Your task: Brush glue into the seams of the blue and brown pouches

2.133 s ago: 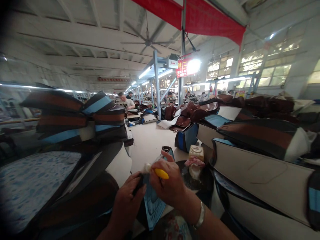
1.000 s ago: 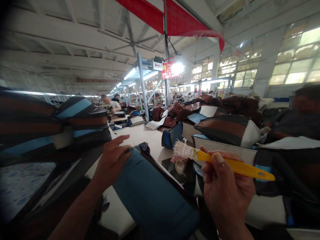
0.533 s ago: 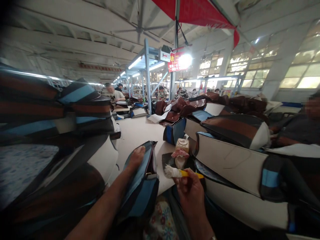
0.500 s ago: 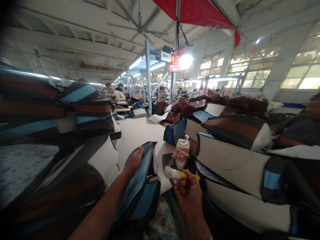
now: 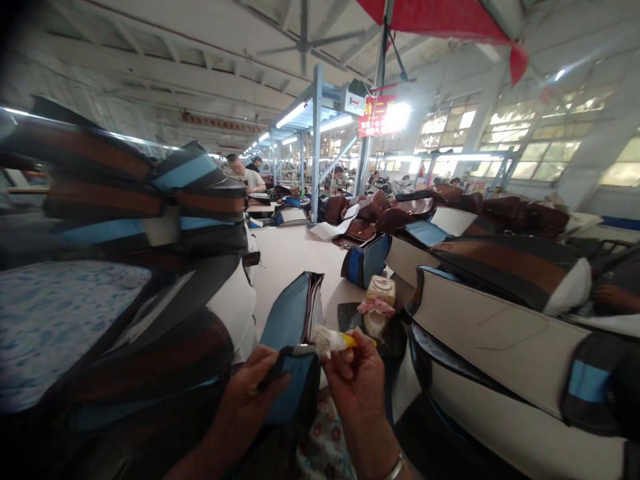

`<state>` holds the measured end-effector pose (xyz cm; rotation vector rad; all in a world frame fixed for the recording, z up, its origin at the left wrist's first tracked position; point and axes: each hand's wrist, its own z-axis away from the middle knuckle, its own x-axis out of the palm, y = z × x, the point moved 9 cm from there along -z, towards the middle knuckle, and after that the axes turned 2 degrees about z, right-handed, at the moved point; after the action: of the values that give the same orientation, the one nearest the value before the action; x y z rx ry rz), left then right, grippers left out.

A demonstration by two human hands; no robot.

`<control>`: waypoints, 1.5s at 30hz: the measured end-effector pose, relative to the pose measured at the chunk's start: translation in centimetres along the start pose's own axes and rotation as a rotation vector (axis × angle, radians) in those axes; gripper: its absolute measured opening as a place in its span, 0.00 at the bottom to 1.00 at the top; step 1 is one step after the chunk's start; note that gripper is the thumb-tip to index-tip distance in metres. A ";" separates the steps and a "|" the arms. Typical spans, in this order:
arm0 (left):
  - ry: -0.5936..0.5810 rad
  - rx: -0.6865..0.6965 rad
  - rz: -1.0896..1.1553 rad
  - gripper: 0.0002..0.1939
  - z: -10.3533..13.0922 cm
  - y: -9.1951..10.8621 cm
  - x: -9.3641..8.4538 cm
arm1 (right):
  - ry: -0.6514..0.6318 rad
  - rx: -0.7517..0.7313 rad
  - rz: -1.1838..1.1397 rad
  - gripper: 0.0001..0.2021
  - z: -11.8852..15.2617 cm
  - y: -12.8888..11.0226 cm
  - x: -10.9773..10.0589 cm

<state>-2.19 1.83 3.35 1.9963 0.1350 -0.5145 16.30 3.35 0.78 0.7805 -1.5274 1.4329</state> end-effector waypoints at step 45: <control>-0.034 0.093 0.014 0.11 -2.9 2.8 -0.3 | -0.498 -0.953 1.525 0.03 4.1 -8.8 11.9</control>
<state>-0.71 3.09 6.92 2.0761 0.0778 -0.5544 18.44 -0.50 15.46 -0.9294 -3.0760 1.0605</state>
